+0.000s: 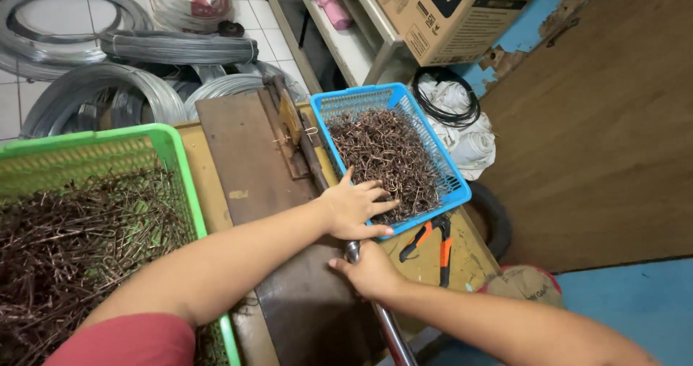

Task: Using a manual lever-operated jig to bend straight metal wires into clips and sorting them into baskets.

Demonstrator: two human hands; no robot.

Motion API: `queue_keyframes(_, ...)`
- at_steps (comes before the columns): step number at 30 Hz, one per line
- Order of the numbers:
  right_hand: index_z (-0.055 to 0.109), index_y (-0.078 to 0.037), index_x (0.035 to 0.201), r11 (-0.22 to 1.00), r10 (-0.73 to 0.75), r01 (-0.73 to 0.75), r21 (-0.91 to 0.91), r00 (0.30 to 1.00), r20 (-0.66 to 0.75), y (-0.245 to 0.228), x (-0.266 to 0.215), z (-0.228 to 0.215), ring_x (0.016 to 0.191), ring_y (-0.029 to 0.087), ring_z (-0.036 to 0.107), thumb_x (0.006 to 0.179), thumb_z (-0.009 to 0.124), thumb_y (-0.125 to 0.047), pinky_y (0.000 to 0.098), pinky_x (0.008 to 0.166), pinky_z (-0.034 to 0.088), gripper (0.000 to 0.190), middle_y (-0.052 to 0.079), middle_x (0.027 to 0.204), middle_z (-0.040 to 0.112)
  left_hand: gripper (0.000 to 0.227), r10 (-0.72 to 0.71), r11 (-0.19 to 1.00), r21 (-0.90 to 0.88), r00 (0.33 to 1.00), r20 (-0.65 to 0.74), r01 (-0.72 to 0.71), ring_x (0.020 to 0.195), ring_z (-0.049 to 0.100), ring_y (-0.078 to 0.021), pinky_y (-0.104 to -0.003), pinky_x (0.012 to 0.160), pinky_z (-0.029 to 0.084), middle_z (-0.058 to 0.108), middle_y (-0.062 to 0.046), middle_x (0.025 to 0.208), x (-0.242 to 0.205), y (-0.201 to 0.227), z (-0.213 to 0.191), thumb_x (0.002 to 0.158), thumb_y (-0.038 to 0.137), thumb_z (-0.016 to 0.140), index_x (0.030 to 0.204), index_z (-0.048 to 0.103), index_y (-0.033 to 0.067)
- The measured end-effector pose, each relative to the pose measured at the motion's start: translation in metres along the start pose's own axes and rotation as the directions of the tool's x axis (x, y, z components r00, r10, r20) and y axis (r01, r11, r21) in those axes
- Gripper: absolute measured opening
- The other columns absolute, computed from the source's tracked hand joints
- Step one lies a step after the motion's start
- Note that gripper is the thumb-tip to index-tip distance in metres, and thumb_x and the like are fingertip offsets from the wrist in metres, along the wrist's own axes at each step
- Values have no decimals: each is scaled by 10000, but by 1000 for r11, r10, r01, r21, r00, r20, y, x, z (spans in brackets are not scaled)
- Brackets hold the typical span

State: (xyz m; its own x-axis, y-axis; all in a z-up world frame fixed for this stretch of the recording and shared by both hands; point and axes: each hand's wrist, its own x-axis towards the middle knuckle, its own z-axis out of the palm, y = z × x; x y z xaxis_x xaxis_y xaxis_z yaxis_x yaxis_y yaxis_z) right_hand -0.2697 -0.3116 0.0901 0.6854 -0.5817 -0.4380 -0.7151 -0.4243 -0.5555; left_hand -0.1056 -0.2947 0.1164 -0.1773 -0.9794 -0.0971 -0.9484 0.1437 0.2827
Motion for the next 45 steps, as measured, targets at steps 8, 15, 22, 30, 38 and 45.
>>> queue_keyframes(8,750,-111,1229,999,-32,33,18,998,-51,24,20,23,1214,306,751,911,814,-307,414,1016,542,379,118,1223,821,921,10,998,57,1000,-11,-9,1641,216,-342,-863,1203,69,344,-106,1737,7,-4,18,978,752,146,1735,210,231)
queue_keyframes(15,747,-71,1107,996,83,-84,-17,996,-30,15,11,19,1113,368,760,944,785,-380,448,965,552,351,175,1104,809,874,-1,998,60,1000,-7,2,1642,219,-323,-858,1200,74,350,-102,1735,8,-2,23,1006,714,179,1738,193,238)
queue_keyframes(22,777,-128,1240,995,-86,89,51,995,-52,36,22,33,1188,294,758,929,761,-322,407,1039,543,367,122,1213,830,840,36,998,54,999,-39,-34,1655,180,-308,-882,1182,58,330,-107,1750,16,-8,47,1019,681,231,1733,194,240)
queue_keyframes(30,761,-84,1191,994,-61,63,94,998,-26,28,19,24,1091,279,766,939,742,-308,399,993,541,338,115,1130,830,831,70,992,121,980,-184,-48,1632,228,-345,-908,1138,138,349,-104,1741,21,-13,55,1028,668,317,1723,231,221)
queue_keyframes(38,770,-23,827,998,5,-10,-61,997,-83,12,25,16,865,355,811,910,769,-383,473,711,590,369,186,792,780,759,127,978,204,895,-428,-41,1599,352,-321,-889,1145,192,490,-112,1630,31,-23,90,990,611,385,1653,418,242)
queue_keyframes(45,726,-22,907,998,-55,53,-23,995,-86,14,27,13,940,338,816,916,790,-338,460,780,613,322,183,832,789,830,-17,989,102,753,-658,111,1482,496,-321,-822,1134,191,597,-104,1504,11,-18,68,1012,786,226,1595,503,264)
